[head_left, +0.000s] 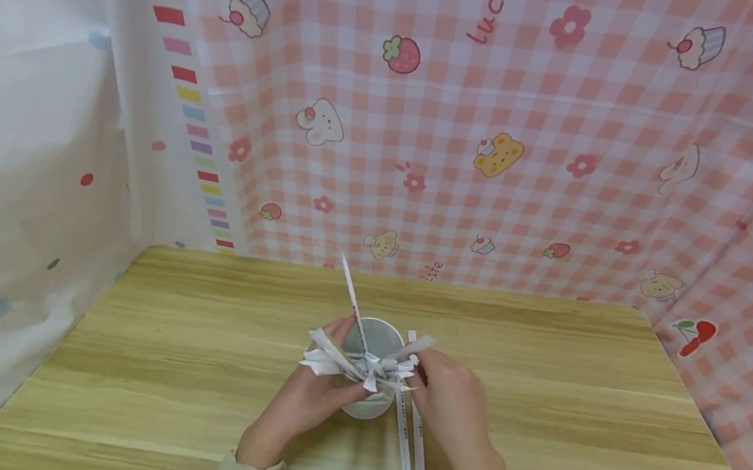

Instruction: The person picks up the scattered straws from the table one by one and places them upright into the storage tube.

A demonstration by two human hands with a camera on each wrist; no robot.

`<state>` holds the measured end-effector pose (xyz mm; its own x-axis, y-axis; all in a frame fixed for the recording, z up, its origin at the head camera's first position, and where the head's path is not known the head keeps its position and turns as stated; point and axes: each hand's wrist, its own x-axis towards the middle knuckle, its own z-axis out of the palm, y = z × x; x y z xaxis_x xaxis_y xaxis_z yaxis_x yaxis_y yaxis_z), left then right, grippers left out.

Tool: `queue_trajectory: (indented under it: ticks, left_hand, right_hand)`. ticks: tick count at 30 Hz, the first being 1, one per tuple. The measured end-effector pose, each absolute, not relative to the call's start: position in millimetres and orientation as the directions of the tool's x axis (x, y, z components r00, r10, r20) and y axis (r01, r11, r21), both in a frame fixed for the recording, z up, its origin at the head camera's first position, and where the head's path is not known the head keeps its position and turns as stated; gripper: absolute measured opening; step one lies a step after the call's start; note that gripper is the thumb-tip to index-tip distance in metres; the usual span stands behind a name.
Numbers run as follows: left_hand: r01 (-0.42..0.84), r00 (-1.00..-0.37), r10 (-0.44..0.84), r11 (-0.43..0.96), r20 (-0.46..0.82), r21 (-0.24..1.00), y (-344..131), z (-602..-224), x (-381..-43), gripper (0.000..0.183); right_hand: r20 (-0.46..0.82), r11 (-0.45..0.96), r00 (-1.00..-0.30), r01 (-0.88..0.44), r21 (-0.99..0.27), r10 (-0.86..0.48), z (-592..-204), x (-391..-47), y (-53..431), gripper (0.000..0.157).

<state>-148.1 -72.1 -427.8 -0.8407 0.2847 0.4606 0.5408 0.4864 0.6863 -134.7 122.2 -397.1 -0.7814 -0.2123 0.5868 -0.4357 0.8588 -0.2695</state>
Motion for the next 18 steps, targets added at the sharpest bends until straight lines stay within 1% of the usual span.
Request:
queue_trajectory:
  ticks: [5,13,16,18]
  left_hand:
    - [0.544,-0.838,0.286,0.501,0.465,0.673,-72.3,-428.0,-148.5,0.092]
    - [0.527,-0.85,0.296,0.498,0.436,0.689,-72.6,-429.4,-150.1,0.091]
    - [0.521,-0.853,0.29,0.501,0.433,0.691,-72.9,-429.1,-149.7,0.09]
    - [0.526,-0.85,0.289,0.501,0.44,0.688,-73.1,-429.0,-149.5,0.091]
  right_hand:
    - [0.56,0.872,-0.803,-0.409,-0.269,-0.204,-398.1,-134.6,121.0,0.016]
    - [0.559,0.866,-0.804,-0.413,-0.282,-0.202,-402.5,-136.2,119.7,0.018]
    - [0.532,0.863,-0.82,-0.413,-0.291,-0.213,-400.0,-135.4,120.9,0.018]
    - [0.504,0.862,-0.834,-0.412,-0.297,-0.225,-396.9,-134.7,122.5,0.022]
